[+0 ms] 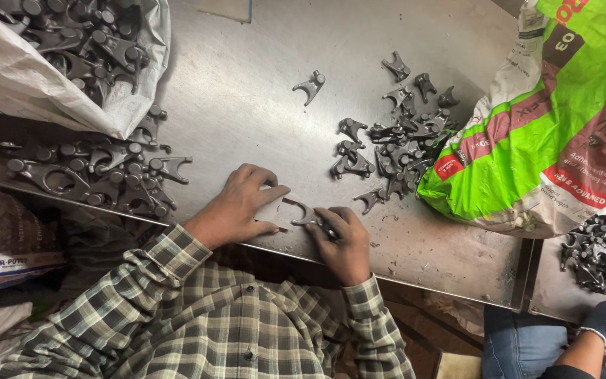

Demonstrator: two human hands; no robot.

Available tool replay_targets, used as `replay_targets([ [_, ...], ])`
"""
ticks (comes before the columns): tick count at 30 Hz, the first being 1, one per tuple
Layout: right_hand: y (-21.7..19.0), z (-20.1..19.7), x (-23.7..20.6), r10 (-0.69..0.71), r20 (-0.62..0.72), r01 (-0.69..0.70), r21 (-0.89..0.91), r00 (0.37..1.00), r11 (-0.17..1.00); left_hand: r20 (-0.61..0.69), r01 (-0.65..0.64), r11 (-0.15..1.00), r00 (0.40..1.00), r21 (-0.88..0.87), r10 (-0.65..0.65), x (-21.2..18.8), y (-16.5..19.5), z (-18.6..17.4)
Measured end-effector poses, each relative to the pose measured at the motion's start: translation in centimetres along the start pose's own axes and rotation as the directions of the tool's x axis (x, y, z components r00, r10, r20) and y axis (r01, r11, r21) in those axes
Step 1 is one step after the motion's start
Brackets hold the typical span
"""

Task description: The person repeatedly picks small metal parts from a pile on a metal table and rubs them against a fixed grinding block to smooth edges. The person handles the parts one at a time, turning them over as needed, and places the finished pieces back onto the table.

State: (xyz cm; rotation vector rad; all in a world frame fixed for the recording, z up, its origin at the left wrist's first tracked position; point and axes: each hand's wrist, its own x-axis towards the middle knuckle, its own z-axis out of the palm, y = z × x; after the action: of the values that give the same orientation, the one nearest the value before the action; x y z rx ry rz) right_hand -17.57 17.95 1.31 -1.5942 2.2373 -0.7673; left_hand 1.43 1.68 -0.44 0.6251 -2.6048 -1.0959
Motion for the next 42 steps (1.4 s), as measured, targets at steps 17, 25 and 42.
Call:
replay_targets([
  [17, -0.8, 0.7, 0.7, -0.029, 0.047, 0.027, 0.057, 0.998, 0.998, -0.068, -0.028, 0.999, 0.997, -0.047, 0.025, -0.2, 0.2, -0.2],
  [25, 5.3, -2.6, -0.7, 0.202, 0.326, -0.375, 0.875, 0.924, 0.306, -0.028, 0.007, 0.999, 1.000, -0.040, -0.008, 0.0, -0.1, 0.2],
  [42, 7.9, -4.9, 1.7, 0.180, -0.092, -0.189, -0.092, 0.979, 0.978, -0.032, 0.002, 0.999, 0.999, -0.040, -0.003, 0.1, 0.0, -0.1],
])
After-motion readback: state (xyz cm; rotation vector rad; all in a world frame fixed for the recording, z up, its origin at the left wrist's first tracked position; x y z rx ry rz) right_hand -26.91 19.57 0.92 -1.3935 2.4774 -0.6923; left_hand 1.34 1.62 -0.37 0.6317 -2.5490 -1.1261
